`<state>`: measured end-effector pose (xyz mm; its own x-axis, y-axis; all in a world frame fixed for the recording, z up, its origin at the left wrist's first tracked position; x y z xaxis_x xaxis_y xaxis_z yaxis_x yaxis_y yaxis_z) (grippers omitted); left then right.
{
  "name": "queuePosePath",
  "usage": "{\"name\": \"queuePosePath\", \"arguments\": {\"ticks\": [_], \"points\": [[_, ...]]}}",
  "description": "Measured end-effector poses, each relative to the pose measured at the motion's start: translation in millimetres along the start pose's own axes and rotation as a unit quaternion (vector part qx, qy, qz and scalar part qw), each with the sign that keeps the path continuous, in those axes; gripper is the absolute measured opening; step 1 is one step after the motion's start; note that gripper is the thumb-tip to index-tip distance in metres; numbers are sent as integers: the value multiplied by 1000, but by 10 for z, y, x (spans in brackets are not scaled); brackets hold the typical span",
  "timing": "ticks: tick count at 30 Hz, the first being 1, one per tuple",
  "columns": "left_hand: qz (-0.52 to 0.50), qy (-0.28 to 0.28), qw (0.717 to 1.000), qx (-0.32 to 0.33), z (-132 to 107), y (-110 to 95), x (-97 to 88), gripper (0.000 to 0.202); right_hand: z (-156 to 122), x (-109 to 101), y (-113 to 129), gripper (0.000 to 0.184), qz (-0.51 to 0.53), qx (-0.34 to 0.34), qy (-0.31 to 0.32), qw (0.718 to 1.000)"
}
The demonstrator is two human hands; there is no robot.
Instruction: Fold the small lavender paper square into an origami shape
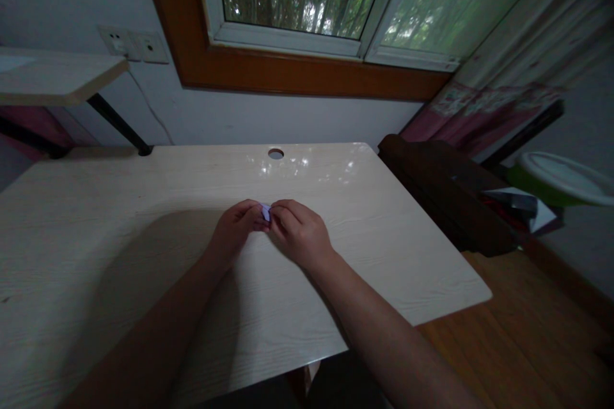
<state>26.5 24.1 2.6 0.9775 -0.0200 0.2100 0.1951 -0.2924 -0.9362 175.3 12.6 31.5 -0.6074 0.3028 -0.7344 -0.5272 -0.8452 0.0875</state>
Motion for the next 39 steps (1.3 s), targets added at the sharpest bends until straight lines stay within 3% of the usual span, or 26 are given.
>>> {"name": "queuePosePath", "arguments": {"ticks": [11,19,22,26,30,39], "points": [[-5,23,1000,15,3,7,2,22,-5,11,-16,16,6,-9,5,1000],[16,-2,1000,26,44,30,-58,22,23,0,9,19,36,-9,-7,999],[12,-15,999,28,27,3,-75,25,36,-57,-20,17,98,23,-61,993],[20,-15,999,20,12,-24,-71,32,0,-114,-141,13,154,125,-146,969],[38,-11,999,27,9,-39,-58,33,-49,-1,-227,15,209,201,-115,950],[58,27,997,41,-10,-24,-18,29,-77,145,-268,26,325,253,-90,907]]}}
Point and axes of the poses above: each hand's wrist, its own z-axis towards the middle knuckle, its own x-axis out of the palm, y = z × x, the point moved 4 cm from there along z, towards the middle knuckle, and after that the axes turned 14 degrees about -x, right-handed, at the moved point
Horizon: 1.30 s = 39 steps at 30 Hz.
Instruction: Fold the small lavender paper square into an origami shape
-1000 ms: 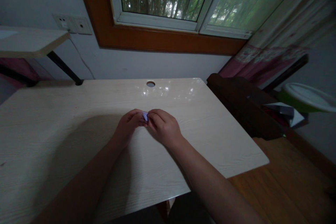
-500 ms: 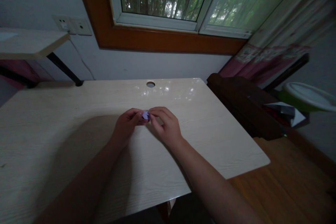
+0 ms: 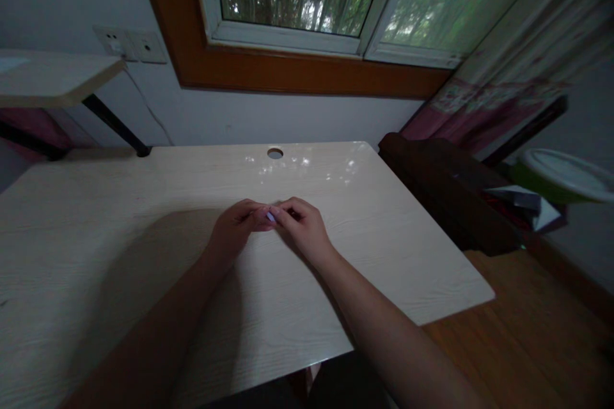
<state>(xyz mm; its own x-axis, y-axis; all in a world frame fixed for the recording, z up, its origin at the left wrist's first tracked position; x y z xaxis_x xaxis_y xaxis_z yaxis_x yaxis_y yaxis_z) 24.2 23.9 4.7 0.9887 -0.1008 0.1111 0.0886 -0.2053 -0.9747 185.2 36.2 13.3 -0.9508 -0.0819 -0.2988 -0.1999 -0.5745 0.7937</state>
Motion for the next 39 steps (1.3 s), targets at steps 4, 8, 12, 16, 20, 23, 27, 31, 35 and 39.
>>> {"name": "queuePosePath", "arguments": {"ticks": [4,8,12,16,20,23,27,31,35,39], "points": [[-28,-1,999,-27,-8,11,-6,31,0,3,-34,23,35,21,-1,999],[-44,4,998,-44,-1,35,-28,31,-5,18,-60,20,97,56,-14,994],[-47,-3,997,-53,19,56,-58,30,-2,23,-72,18,152,97,-31,983],[-27,-13,999,-43,27,18,-58,28,-7,5,-87,19,133,104,-37,985],[0,-6,999,-34,31,-5,-30,27,-19,10,-96,19,108,81,-17,991],[11,-13,999,-33,48,17,-33,28,-15,15,-87,20,118,79,-13,990],[-1,-39,999,-24,62,22,-62,30,4,1,-57,19,165,102,-30,981],[-7,-46,999,-26,61,11,-63,31,12,0,-47,20,179,98,-28,979],[14,-30,999,-25,59,23,-43,27,5,-1,-87,18,120,71,-16,990],[13,-24,999,-29,46,27,-37,25,-4,-18,-127,17,66,51,-7,996]]}}
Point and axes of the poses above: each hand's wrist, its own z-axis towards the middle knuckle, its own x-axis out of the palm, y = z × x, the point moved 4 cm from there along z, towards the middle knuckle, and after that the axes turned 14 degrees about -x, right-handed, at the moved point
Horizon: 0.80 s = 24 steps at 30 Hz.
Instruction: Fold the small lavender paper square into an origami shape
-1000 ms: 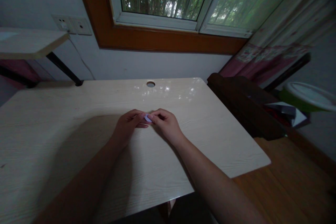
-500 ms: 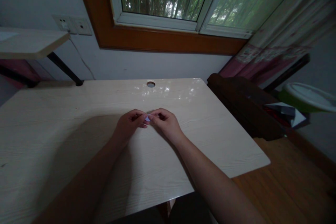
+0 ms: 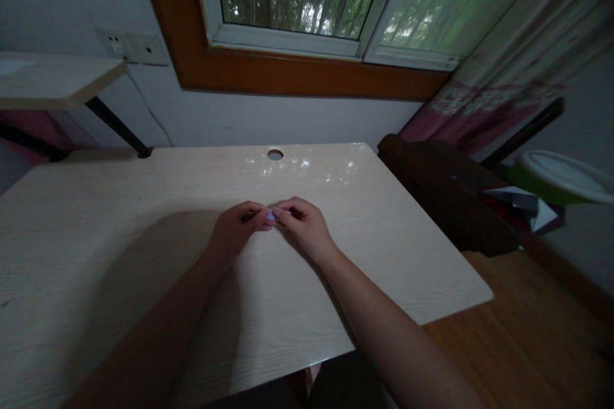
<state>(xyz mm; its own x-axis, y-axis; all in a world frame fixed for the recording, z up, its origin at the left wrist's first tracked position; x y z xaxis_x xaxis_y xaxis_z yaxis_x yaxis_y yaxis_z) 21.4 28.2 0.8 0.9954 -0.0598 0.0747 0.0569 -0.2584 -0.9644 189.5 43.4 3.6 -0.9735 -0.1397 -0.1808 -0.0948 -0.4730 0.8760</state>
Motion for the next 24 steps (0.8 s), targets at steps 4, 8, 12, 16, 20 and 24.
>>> {"name": "queuePosePath", "arguments": {"ticks": [4,8,12,16,20,24], "points": [[-19,-1,1000,-11,-13,-19,1,26,1,-32,1,18,-4,6,-11,1000],[-37,-4,999,-20,-7,-24,-11,28,10,-56,23,17,5,30,-32,999],[-48,-4,998,-41,11,-9,-22,31,20,-49,41,18,64,63,-46,995],[-56,10,997,-61,19,-2,-17,32,30,-41,49,20,107,79,-54,990],[-34,42,996,-66,15,3,20,32,33,-34,27,19,125,75,-52,988],[13,52,997,-63,15,15,43,31,16,-7,15,18,117,64,-32,991]]}}
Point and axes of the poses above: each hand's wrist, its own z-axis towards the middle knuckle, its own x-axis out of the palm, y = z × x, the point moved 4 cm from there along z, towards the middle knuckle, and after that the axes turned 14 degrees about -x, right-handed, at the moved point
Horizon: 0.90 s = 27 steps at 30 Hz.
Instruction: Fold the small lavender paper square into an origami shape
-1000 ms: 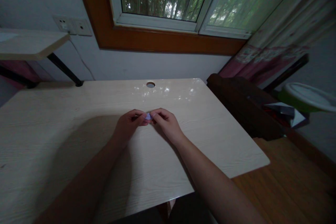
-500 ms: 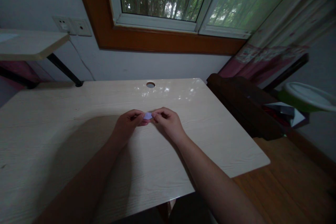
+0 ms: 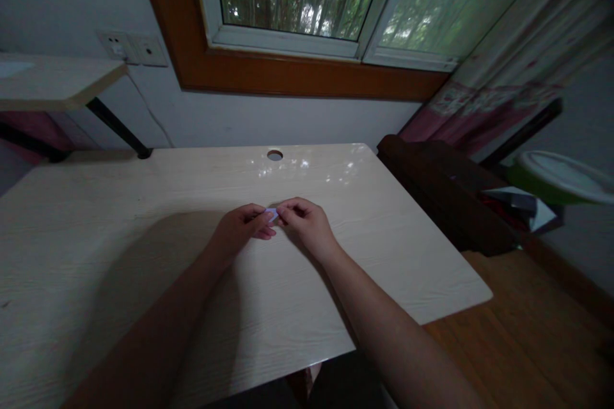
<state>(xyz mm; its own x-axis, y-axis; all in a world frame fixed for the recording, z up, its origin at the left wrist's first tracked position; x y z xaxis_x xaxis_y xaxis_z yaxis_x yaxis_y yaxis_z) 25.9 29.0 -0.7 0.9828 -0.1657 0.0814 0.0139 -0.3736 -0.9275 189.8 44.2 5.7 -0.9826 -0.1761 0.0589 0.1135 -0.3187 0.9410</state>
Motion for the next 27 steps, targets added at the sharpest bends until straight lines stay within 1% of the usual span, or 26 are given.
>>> {"name": "queuePosePath", "arguments": {"ticks": [3,5,10,12,14,16,18,20,23,27], "points": [[17,-11,1000,6,2,0,-10,31,-7,17,32,18,-19,-12,9,1000],[14,-16,1000,5,1,0,-19,29,-2,10,59,18,-30,-14,1,999],[-7,-30,1000,7,-15,-10,-31,29,35,-82,55,21,6,-23,-70,997],[-12,-36,999,11,-20,-13,-36,29,38,-96,24,25,24,-13,-86,996],[-14,-34,999,16,-19,-11,-38,30,30,-55,0,28,30,4,-60,998],[-11,-26,999,15,-9,0,-36,30,12,10,-11,28,30,21,-20,999],[-8,-18,1000,10,3,14,-34,30,-11,68,-24,28,49,42,10,998],[-6,-11,1000,7,10,23,-29,30,-22,82,-30,27,43,46,13,998],[2,2,1000,3,9,23,-11,30,-18,57,-21,26,17,31,-3,999],[-2,-7,1000,2,2,19,-11,31,-7,28,14,26,7,20,-24,999]]}}
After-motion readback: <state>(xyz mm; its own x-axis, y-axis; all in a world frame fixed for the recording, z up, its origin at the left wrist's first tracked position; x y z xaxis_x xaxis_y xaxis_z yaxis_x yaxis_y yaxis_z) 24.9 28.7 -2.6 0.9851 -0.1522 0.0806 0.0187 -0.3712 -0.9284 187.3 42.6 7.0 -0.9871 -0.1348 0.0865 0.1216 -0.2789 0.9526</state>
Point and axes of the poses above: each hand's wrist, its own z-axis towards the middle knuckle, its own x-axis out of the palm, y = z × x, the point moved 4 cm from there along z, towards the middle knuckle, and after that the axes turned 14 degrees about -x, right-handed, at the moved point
